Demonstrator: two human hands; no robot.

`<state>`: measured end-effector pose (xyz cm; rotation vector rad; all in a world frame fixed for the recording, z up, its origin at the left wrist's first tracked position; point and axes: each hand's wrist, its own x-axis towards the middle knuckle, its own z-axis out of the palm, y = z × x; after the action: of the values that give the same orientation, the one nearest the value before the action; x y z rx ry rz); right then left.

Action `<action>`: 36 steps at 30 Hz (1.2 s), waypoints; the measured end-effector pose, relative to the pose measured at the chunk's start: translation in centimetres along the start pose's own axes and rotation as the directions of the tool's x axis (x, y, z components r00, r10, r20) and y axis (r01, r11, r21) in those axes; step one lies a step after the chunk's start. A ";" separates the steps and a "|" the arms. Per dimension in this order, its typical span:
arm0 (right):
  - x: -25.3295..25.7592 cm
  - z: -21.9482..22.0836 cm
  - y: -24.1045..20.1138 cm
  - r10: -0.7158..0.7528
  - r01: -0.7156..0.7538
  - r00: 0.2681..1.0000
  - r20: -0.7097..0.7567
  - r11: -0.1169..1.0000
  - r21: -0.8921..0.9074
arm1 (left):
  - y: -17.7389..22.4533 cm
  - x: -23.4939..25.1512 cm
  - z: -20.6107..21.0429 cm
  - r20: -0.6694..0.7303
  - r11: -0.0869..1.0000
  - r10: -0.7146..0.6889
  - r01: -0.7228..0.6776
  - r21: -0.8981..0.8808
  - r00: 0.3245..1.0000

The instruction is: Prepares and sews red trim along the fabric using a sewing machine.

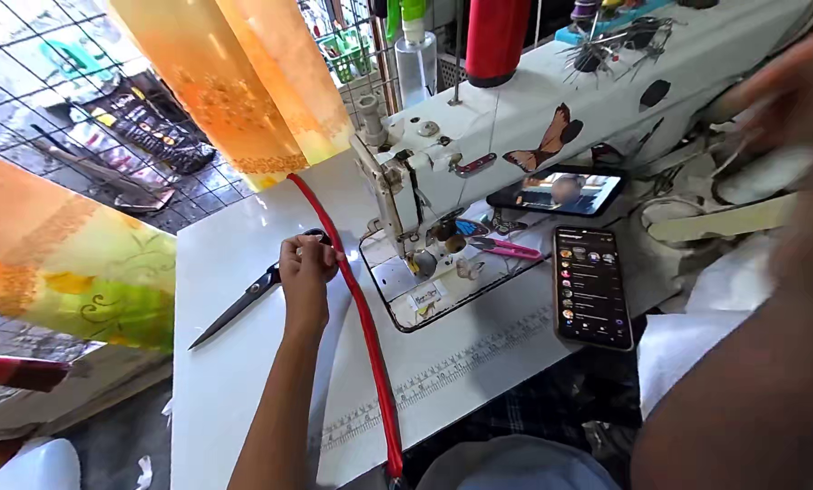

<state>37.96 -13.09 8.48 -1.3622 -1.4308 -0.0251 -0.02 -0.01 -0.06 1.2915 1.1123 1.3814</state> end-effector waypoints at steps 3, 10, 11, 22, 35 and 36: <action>-4.8 7.9 -4.6 0.234 -0.122 0.907 0.350 0.942 -0.314 | -0.4 -0.2 -0.9 0.210 0.919 0.168 -0.230 0.320 0.963; -7.8 15.4 0.4 0.282 -0.083 0.897 0.341 0.864 -0.496 | 1.7 -1.3 -0.2 0.541 0.421 -0.045 -0.475 0.772 0.840; -7.7 15.8 0.4 0.279 -0.079 0.902 0.328 0.856 -0.511 | 1.6 -1.5 -0.3 0.543 0.406 -0.069 -0.474 0.781 0.837; -7.8 15.0 0.5 0.254 -0.078 0.916 0.310 0.872 -0.483 | -0.8 -5.6 -5.7 0.396 0.568 0.178 -0.423 0.706 0.901; -12.2 20.2 -8.8 0.048 0.006 0.834 0.550 0.995 -0.096 | -0.3 -5.7 -6.1 0.369 0.824 0.027 -0.230 0.518 0.929; -12.4 21.2 -8.7 -0.043 0.125 0.882 0.469 0.982 -0.145 | -0.3 -5.8 -6.1 0.368 0.827 0.024 -0.225 0.515 0.930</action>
<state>14.63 -10.85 -2.88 -1.5103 -1.9272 0.1341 -5.89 -5.86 -1.63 1.9733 1.2340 0.8813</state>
